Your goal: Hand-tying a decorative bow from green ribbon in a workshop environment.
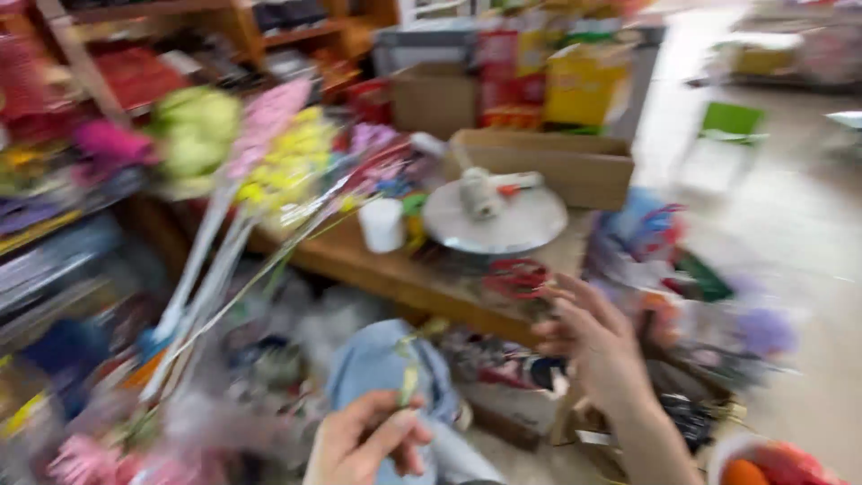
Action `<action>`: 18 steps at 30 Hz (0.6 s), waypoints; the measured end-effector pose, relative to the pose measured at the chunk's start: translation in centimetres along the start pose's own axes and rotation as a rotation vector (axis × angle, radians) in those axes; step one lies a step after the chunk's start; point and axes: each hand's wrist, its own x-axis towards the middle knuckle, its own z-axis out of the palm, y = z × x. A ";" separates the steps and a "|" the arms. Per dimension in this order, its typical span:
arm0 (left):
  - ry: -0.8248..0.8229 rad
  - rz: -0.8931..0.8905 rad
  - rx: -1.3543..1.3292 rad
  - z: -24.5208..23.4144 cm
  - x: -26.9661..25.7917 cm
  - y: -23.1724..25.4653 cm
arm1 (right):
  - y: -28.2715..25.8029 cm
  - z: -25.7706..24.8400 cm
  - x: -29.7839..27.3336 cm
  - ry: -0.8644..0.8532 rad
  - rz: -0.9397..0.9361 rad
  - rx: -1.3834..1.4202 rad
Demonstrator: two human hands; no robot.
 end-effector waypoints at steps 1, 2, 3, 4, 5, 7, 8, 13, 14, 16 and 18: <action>0.060 -0.007 0.005 -0.1 -0.6 1.3 | 0.1 1.7 -0.7 -0.048 0.035 0.010; 0.066 0.017 -0.054 0.3 -1.2 2.3 | 0.0 2.6 -2.0 -0.075 -0.071 -0.093; 0.073 0.043 -0.112 0.7 -1.6 3.2 | -0.2 3.3 -3.2 -0.105 -0.181 -0.192; 0.108 0.024 -0.113 0.5 -2.0 3.6 | 0.3 4.5 -4.3 -0.128 -0.149 -0.190; 0.086 -0.020 -0.102 0.4 -2.4 4.0 | 0.6 5.5 -5.5 -0.301 -0.262 -0.408; 0.069 -0.077 -0.095 0.4 -3.0 4.5 | 1.5 7.3 -7.4 -0.484 -0.368 -0.619; 0.017 -0.085 -0.126 0.5 -3.0 4.7 | 2.2 8.2 -7.9 -0.493 -0.449 -0.683; -0.128 -0.093 -0.158 1.1 -1.9 4.4 | 3.8 8.3 -5.6 -0.435 -0.618 -0.817; -0.110 -0.092 -0.121 1.2 -1.6 4.8 | 3.1 8.4 -4.7 -0.418 -0.656 -0.867; -0.097 -0.083 -0.085 1.4 -0.9 5.9 | 1.3 8.5 -3.0 -0.397 -0.704 -0.919; -0.126 0.020 -0.038 1.5 -0.3 7.0 | -0.4 8.5 -1.4 -0.340 -0.870 -0.954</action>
